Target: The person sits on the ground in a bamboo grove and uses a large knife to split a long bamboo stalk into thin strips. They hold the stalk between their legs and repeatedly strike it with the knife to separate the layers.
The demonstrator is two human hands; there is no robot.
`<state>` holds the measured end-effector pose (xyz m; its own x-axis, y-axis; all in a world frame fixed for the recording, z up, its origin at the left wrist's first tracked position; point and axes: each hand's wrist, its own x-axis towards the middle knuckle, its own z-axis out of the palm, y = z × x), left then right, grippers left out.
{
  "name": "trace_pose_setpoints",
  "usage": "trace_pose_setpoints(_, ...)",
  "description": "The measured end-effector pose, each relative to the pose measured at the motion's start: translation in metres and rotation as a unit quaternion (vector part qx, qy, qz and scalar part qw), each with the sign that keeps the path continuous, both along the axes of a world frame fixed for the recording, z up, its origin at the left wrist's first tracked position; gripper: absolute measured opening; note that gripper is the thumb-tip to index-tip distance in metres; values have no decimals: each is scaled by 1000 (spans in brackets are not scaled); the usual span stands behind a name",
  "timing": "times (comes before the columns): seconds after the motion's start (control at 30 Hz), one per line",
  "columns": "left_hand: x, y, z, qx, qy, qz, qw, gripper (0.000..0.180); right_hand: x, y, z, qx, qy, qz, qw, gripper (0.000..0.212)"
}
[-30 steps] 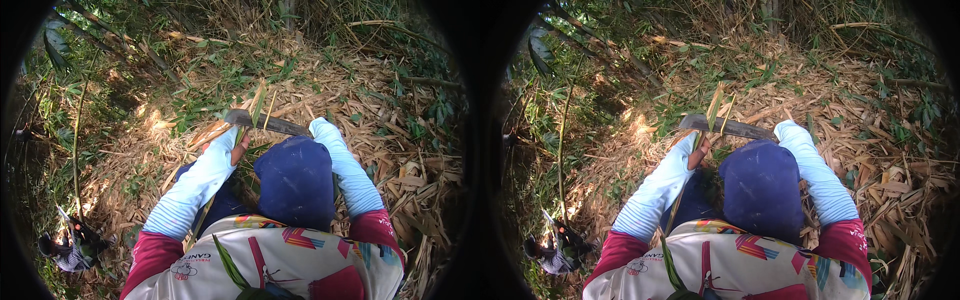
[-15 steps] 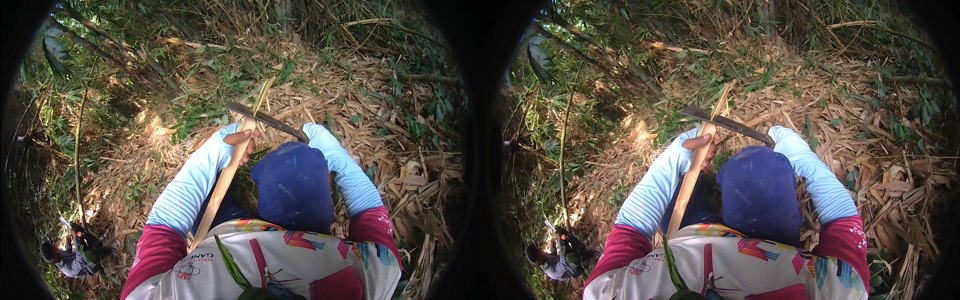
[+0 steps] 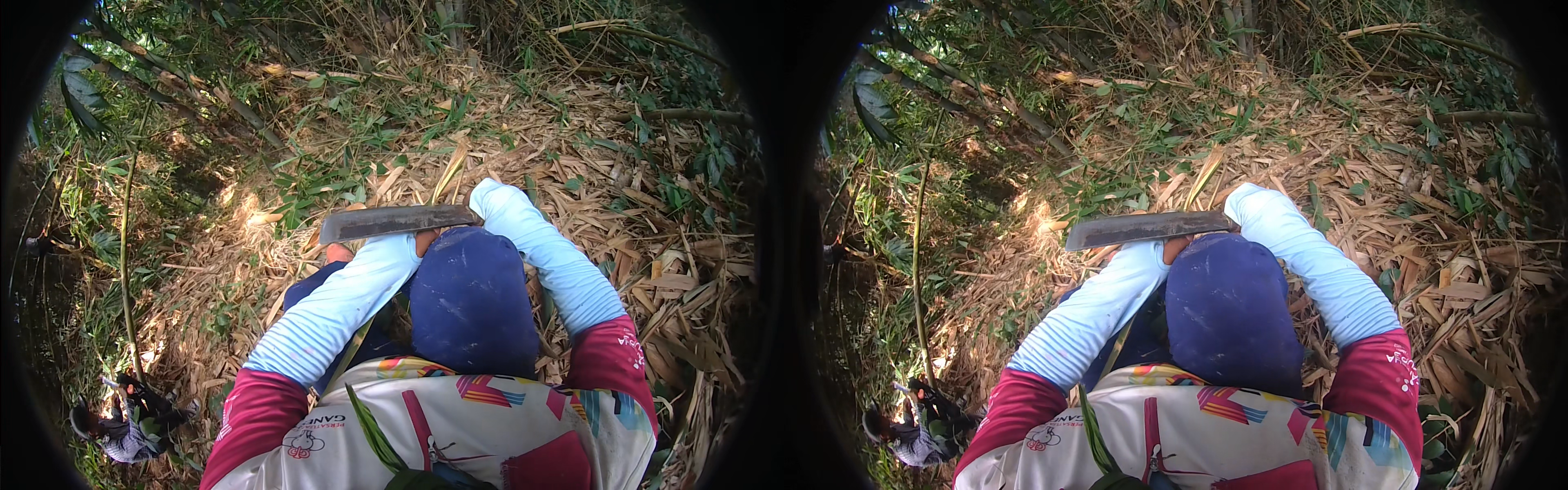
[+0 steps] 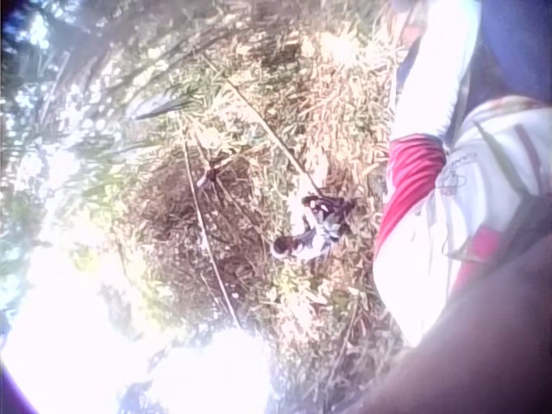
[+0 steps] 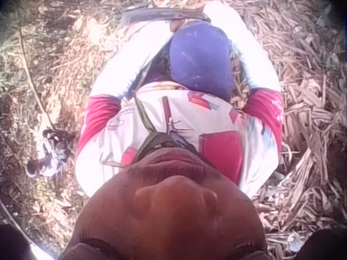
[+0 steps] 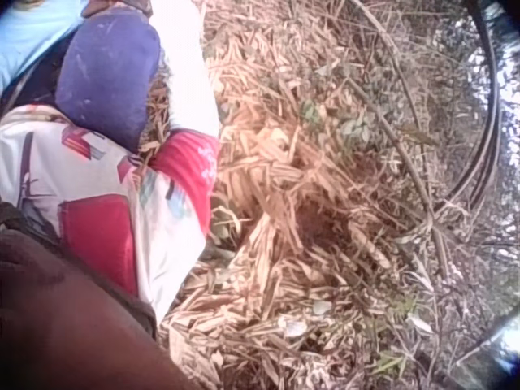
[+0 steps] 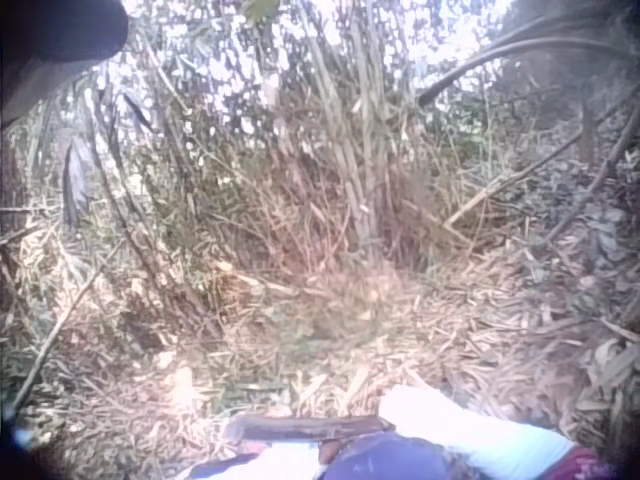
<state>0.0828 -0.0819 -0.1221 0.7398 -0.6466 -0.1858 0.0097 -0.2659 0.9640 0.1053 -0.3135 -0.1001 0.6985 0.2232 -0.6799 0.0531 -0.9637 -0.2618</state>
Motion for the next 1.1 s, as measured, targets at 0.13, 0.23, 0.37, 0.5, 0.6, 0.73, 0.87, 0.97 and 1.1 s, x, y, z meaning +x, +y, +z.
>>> trace_pose_setpoints(0.13, -5, -3, 3, 30, -91, 7, 995, 20, 2, 4, 2, 14, 8, -4, 1000, 37)
trace_pose_setpoints(0.23, -9, -6, 4, 52, -153, 8, 987, 21, -9, -3, 0, 66, -72, 7, 995, 31)
trace_pose_setpoints(0.37, -10, -11, 2, 74, -229, 6, 971, 21, -8, -5, -20, 37, -117, 44, 991, 27)
trace_pose_setpoints(0.5, -13, -15, 3, 93, -297, 4, 950, 22, -17, -8, -20, 52, -183, 45, 981, 31)
trace_pose_setpoints(0.6, -13, -9, 7, 114, -353, 1, 929, 22, -6, -4, -10, 22, -58, -3, 998, 38)
trace_pose_setpoints(0.73, -19, 9, 17, 159, -420, -2, 894, 23, -5, -13, -24, 26, -58, -31, 997, 49)
trace_pose_setpoints(0.87, -22, 17, 29, 212, -458, 2, 863, 25, -6, -9, -17, -7, -45, -42, 998, 48)
trace_pose_setpoints(0.97, -25, 37, 14, 293, -482, 8, 826, 31, -11, -4, -7, -39, -62, -43, 996, 45)
trace_pose_setpoints(1.1, -25, 47, 31, 310, -382, -9, 871, 38, -25, -11, 12, -23, -57, -54, 997, 42)
